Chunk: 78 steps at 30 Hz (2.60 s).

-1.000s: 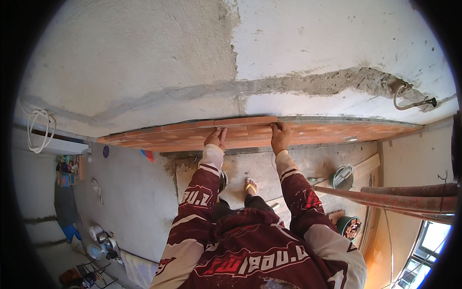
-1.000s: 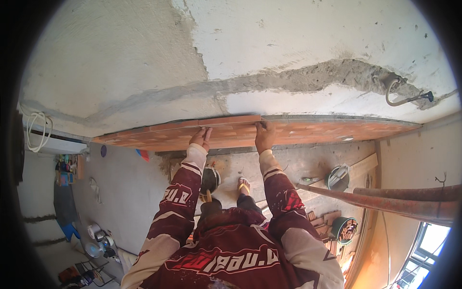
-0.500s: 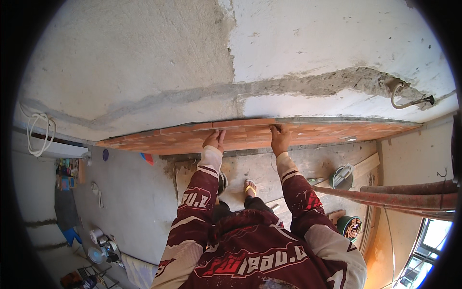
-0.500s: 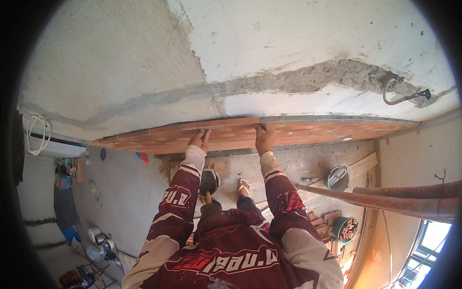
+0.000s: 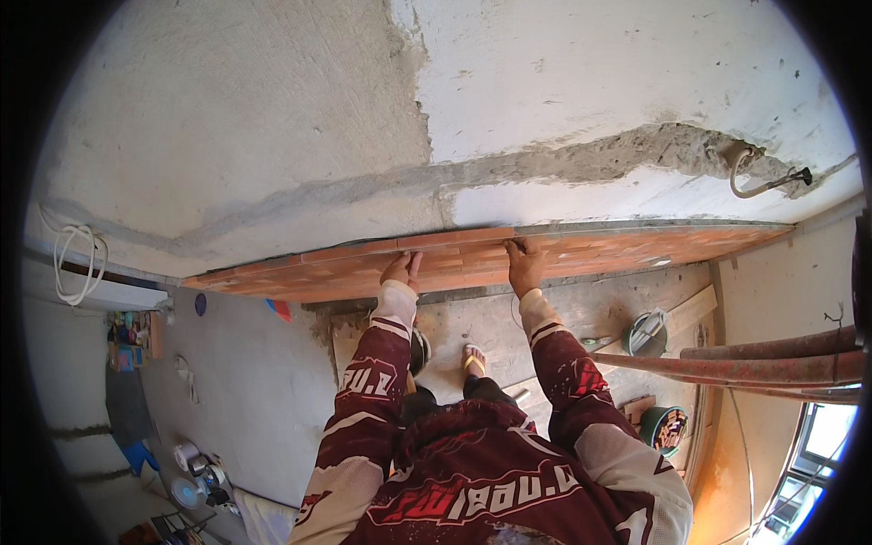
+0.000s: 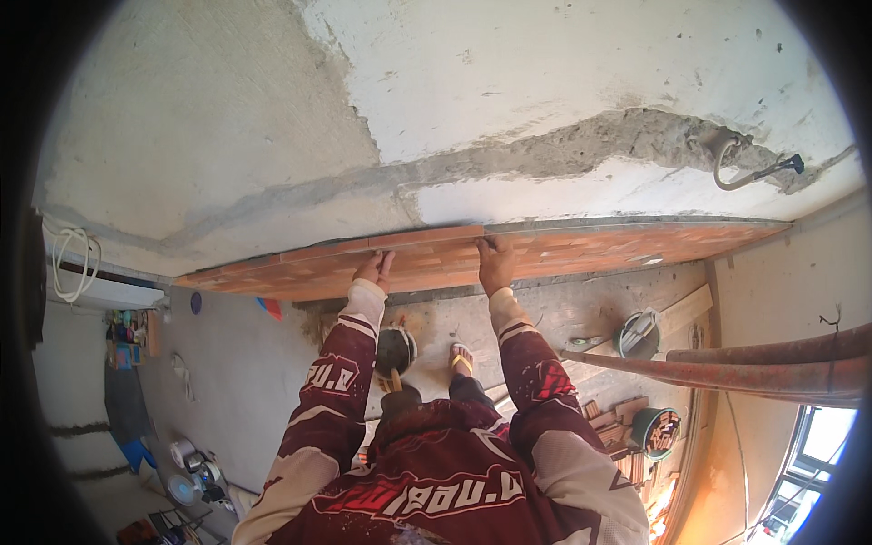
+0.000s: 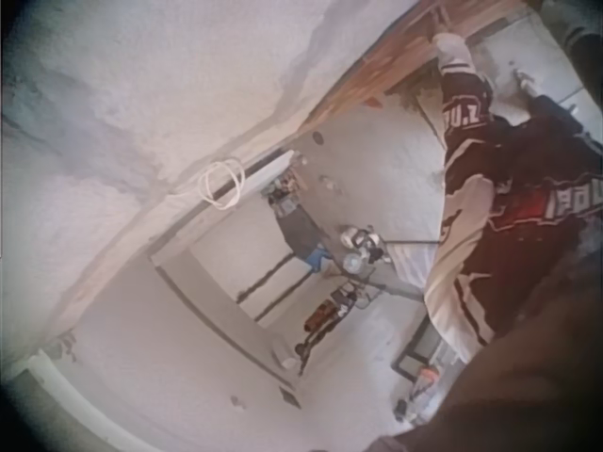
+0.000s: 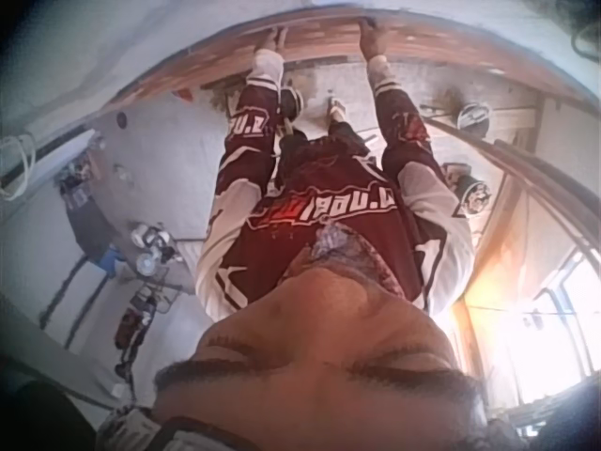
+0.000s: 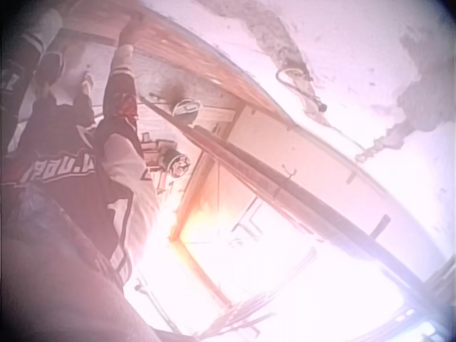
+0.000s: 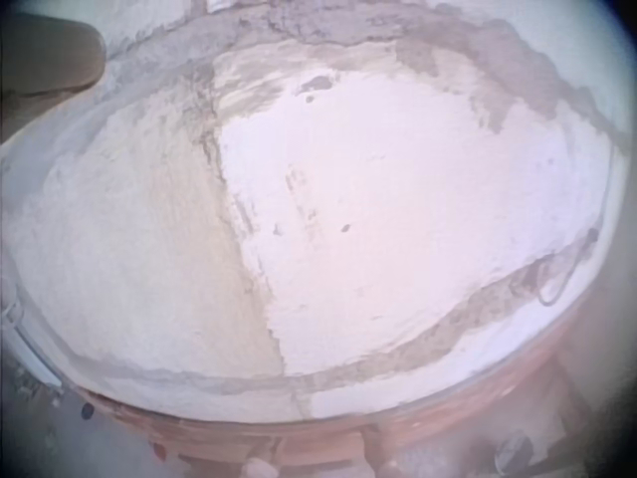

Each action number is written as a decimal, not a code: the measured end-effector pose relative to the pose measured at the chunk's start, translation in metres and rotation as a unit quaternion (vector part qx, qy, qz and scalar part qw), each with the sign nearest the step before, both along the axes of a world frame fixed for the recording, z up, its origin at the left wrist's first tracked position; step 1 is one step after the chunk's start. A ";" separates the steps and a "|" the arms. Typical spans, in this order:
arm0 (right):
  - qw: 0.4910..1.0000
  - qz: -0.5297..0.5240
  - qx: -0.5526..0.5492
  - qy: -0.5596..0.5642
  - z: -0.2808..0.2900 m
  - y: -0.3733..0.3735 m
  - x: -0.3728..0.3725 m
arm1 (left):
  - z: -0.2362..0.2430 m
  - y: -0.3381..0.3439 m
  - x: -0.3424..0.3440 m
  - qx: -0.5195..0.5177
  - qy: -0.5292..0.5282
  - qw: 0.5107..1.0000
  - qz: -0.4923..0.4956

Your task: The person applies mortar to the back of a terracotta tile using a trowel, then places the tile onto a wall section. They use a hammer to tap the tile into position and adjust its alignment. The person repeats this process with additional tiles, ensuring they are level and properly adhered to the wall.

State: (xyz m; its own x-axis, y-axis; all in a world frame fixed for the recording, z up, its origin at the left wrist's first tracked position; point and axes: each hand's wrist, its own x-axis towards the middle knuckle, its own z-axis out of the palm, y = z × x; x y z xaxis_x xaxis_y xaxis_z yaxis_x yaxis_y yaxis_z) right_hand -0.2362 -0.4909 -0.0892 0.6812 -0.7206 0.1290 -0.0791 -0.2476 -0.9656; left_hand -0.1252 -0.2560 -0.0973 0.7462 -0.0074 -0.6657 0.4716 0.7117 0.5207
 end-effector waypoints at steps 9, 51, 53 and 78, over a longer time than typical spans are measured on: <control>0.999 0.015 0.028 -0.018 -0.009 -0.002 0.001 | 0.001 -0.001 0.003 -0.001 -0.002 1.000 0.003; 0.850 0.361 0.324 0.205 -0.011 0.013 -0.129 | -0.094 0.114 -0.194 0.036 0.178 0.955 -0.235; 0.811 0.443 0.305 0.228 -0.014 0.037 -0.126 | -0.113 0.155 -0.242 0.026 0.175 0.965 -0.192; 0.750 0.376 0.044 0.543 -0.541 0.446 -0.186 | -0.271 0.408 -0.466 0.075 0.249 0.936 0.235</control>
